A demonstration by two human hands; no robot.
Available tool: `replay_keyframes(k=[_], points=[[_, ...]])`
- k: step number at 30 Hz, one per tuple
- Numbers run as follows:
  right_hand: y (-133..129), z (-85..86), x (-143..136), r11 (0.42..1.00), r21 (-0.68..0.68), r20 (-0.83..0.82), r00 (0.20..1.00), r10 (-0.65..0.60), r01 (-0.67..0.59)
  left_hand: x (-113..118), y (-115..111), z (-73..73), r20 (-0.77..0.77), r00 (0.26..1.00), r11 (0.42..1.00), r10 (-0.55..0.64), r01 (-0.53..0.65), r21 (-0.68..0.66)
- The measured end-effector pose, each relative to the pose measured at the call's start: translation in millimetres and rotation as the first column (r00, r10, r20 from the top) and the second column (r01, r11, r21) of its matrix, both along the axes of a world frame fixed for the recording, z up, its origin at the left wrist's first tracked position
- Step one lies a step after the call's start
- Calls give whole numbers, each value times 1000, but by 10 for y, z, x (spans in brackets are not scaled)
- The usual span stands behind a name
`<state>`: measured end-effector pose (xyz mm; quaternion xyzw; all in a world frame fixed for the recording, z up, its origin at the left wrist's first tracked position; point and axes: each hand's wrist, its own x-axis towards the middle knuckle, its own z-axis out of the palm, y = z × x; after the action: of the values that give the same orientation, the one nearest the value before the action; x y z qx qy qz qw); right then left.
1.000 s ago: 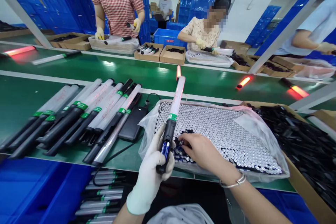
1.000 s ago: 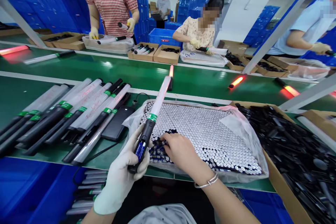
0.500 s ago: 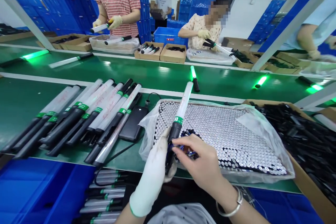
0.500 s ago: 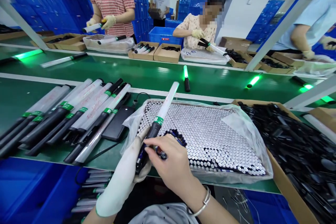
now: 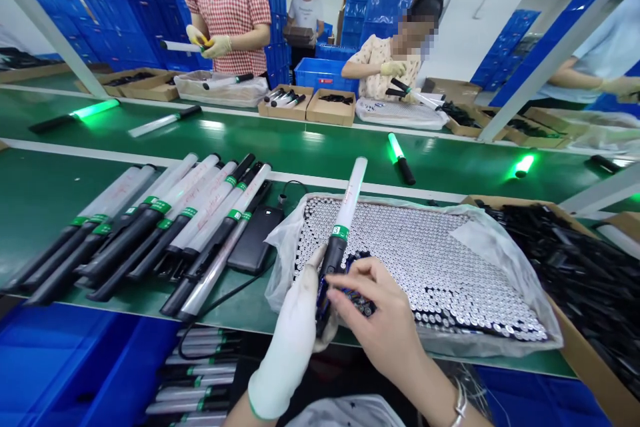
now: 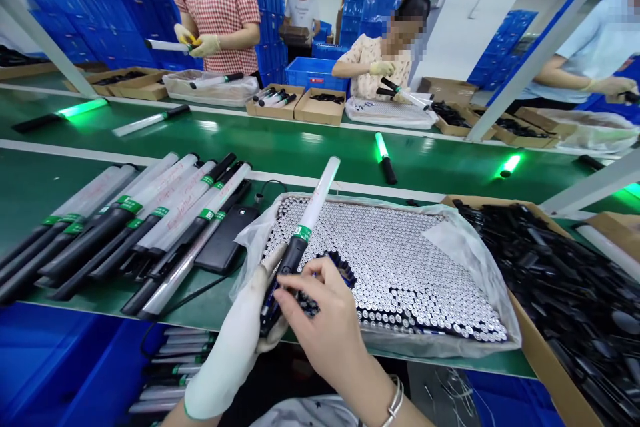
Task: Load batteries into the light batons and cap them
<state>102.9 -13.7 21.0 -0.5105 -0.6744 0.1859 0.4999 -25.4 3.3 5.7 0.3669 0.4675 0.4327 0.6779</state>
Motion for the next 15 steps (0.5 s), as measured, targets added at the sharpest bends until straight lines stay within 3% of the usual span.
replay_keyframes(k=[3, 7, 12, 15], points=[[12, -63, 0, 997, -46, -54, 996, -69, 66, 36, -14, 28, 47, 997, 995, -59, 62, -75], [63, -120, -17, 972, -229, -233, 966, -111, 56, 80, -43, 87, -6, 1000, 1000, -11, 11, -29], [48, -189, 141, 928, -331, -591, 804, -64, -169, 123, -47, 190, 8, 999, 997, -52, 53, -64], [-92, -224, 397, 930, -355, -640, 751, -164, -99, 159, -54, 196, 10, 998, 991, -57, 58, -121]])
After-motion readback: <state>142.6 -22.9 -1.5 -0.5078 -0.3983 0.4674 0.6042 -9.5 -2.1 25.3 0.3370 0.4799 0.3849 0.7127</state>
